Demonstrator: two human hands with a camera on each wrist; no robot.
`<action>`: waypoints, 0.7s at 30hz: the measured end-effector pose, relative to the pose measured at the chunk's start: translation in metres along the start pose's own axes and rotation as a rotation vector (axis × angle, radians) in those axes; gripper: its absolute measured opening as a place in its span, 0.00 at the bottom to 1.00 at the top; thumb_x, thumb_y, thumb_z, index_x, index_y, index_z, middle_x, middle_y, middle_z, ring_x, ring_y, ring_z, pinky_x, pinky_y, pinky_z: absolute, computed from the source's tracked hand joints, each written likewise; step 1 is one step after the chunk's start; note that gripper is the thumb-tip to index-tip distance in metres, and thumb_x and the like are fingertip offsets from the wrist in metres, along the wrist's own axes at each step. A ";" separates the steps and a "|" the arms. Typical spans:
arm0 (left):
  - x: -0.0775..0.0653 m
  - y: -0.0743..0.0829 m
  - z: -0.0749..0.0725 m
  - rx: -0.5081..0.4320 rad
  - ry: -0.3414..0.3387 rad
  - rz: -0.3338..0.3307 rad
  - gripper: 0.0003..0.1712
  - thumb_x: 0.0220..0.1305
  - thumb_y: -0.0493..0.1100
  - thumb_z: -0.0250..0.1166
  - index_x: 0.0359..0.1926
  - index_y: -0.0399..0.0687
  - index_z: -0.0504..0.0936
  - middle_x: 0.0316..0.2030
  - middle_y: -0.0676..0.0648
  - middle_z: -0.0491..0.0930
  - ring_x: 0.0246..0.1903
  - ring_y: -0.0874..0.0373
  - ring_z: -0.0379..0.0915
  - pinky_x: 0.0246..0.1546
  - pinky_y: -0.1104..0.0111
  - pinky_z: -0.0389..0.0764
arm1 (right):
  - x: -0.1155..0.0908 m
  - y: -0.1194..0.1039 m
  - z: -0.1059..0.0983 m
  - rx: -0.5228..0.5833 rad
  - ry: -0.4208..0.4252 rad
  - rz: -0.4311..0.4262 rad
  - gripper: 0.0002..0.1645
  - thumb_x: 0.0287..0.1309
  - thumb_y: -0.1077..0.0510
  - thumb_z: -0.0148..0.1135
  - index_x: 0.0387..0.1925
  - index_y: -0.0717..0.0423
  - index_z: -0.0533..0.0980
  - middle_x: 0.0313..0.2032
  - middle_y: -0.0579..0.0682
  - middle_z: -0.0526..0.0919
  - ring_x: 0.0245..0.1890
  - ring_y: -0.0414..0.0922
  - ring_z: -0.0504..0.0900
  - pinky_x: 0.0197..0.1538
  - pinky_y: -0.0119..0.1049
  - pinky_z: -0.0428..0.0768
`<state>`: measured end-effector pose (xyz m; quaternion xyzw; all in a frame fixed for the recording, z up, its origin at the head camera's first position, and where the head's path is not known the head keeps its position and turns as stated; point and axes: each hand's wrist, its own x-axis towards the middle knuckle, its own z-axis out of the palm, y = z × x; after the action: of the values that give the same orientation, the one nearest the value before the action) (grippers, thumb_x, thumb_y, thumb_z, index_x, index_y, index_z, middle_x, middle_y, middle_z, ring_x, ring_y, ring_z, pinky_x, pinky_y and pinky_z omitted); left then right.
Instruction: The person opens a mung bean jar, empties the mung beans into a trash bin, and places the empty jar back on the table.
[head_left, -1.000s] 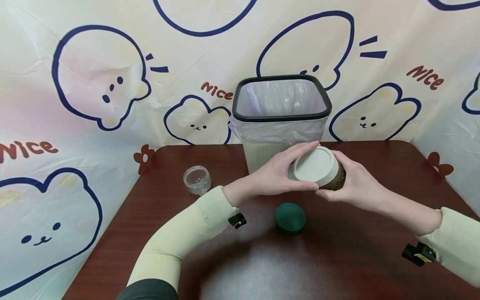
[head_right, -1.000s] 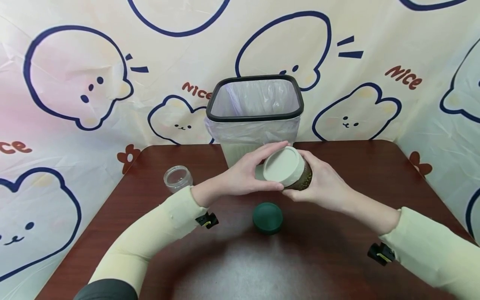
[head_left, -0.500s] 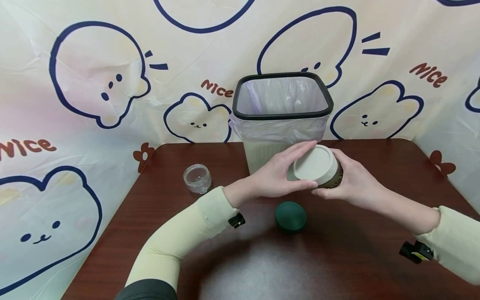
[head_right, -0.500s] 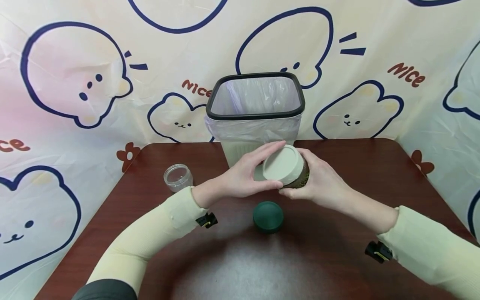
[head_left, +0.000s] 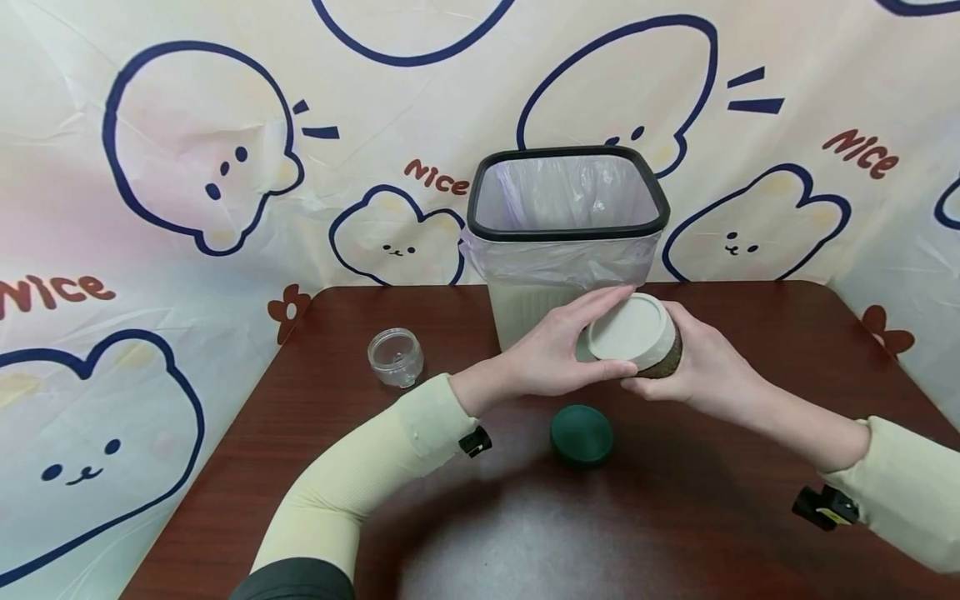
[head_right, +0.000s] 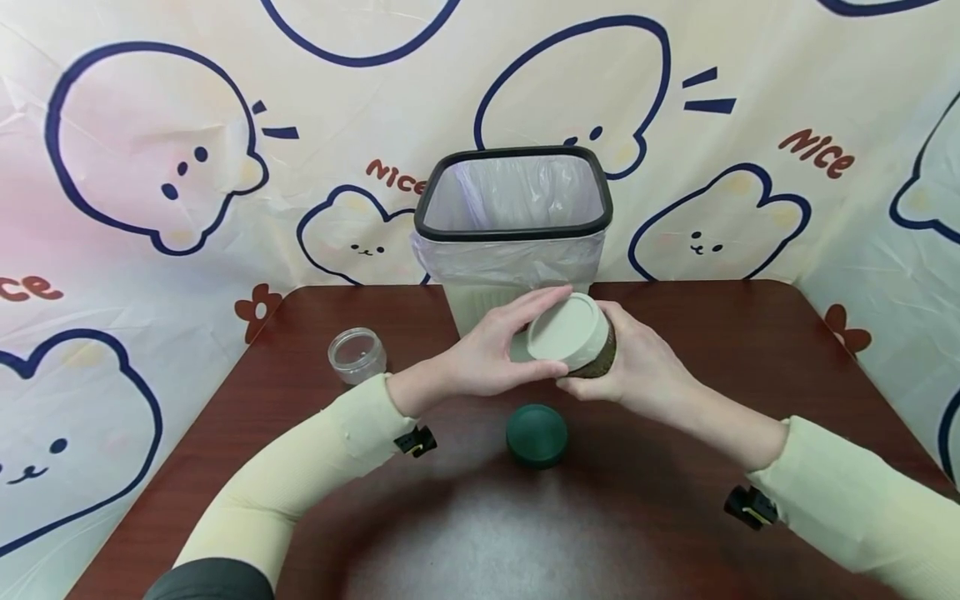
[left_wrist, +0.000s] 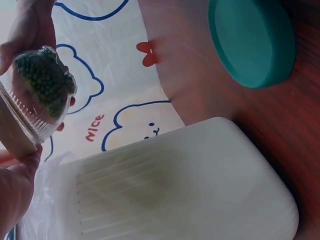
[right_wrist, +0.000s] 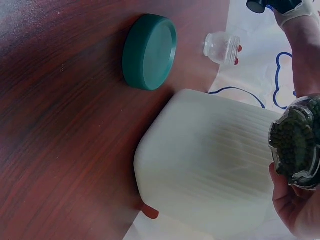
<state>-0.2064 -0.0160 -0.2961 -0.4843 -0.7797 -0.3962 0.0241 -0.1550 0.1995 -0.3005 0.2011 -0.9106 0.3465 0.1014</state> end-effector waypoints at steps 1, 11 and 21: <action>0.000 0.000 0.000 0.003 0.009 -0.004 0.46 0.58 0.47 0.72 0.72 0.41 0.59 0.69 0.46 0.61 0.63 0.63 0.59 0.59 0.74 0.62 | 0.000 0.000 0.000 0.001 -0.001 0.004 0.48 0.41 0.52 0.79 0.60 0.65 0.64 0.48 0.59 0.77 0.44 0.53 0.77 0.42 0.47 0.74; -0.006 0.001 0.005 0.011 0.058 -0.056 0.45 0.58 0.49 0.72 0.71 0.41 0.61 0.69 0.46 0.63 0.64 0.63 0.59 0.59 0.73 0.63 | 0.001 -0.003 0.003 0.005 -0.011 0.028 0.49 0.42 0.52 0.79 0.60 0.67 0.63 0.50 0.62 0.76 0.45 0.55 0.76 0.44 0.52 0.75; -0.010 0.007 0.011 0.020 0.107 -0.102 0.44 0.59 0.50 0.70 0.71 0.39 0.61 0.68 0.45 0.63 0.62 0.59 0.63 0.58 0.72 0.66 | 0.001 -0.003 0.010 -0.010 0.025 0.014 0.51 0.40 0.53 0.79 0.61 0.68 0.62 0.50 0.63 0.75 0.45 0.56 0.76 0.45 0.53 0.76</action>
<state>-0.1917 -0.0145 -0.3040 -0.4221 -0.8047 -0.4145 0.0502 -0.1551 0.1904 -0.3060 0.1899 -0.9124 0.3449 0.1115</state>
